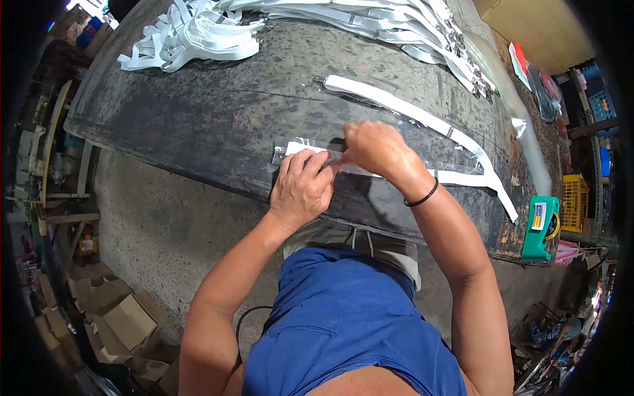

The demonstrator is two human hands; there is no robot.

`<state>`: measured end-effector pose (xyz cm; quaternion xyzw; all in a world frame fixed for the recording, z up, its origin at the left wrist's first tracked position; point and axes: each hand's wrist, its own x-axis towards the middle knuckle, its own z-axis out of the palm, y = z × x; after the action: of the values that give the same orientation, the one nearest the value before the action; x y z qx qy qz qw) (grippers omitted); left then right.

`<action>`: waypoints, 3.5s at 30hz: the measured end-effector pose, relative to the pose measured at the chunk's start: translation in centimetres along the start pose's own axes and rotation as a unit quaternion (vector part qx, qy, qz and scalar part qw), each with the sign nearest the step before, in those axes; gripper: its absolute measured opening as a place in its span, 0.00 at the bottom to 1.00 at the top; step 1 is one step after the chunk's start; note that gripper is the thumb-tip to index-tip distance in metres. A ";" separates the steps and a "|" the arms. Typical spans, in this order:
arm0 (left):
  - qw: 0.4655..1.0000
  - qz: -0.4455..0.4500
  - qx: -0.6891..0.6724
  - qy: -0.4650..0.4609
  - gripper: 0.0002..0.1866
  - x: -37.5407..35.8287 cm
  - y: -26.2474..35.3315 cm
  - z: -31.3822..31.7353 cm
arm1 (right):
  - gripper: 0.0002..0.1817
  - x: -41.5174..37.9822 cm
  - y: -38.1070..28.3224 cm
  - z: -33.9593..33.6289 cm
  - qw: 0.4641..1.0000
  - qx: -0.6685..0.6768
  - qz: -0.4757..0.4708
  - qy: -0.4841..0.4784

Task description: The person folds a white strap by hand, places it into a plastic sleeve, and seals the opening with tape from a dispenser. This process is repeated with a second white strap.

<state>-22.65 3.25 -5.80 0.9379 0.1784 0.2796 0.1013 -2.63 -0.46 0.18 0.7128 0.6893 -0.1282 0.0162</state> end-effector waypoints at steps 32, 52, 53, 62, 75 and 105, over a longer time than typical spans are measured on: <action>1.000 -0.007 -0.009 0.012 0.24 -0.2 0.1 -0.1 | 0.51 -9.2 -2.1 1.0 0.972 0.011 0.024 0.232; 0.978 -0.166 -0.109 0.070 0.11 7.6 -6.9 -2.8 | 0.41 -17.2 4.5 2.5 0.958 0.109 0.169 0.205; 0.970 -0.216 -0.106 0.021 0.14 8.3 -8.8 -2.2 | 0.41 -17.7 4.9 2.4 0.957 0.110 0.164 0.211; 0.903 -0.428 0.034 0.034 0.22 10.5 -20.9 -2.2 | 0.36 -23.0 8.3 4.2 0.901 0.162 0.245 0.321; 0.969 -0.158 -0.133 -0.133 0.19 16.7 -18.6 -0.4 | 0.28 -24.8 9.8 9.6 0.820 0.168 0.335 0.433; 0.862 -0.199 -0.038 -0.464 0.26 20.4 -19.2 -2.3 | 0.50 2.9 4.7 5.3 0.988 0.031 0.053 0.141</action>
<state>-13.32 29.01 0.47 0.8995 0.2825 -0.2074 0.2611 1.24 1.06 -6.25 0.7594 0.6416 -0.0469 -0.0968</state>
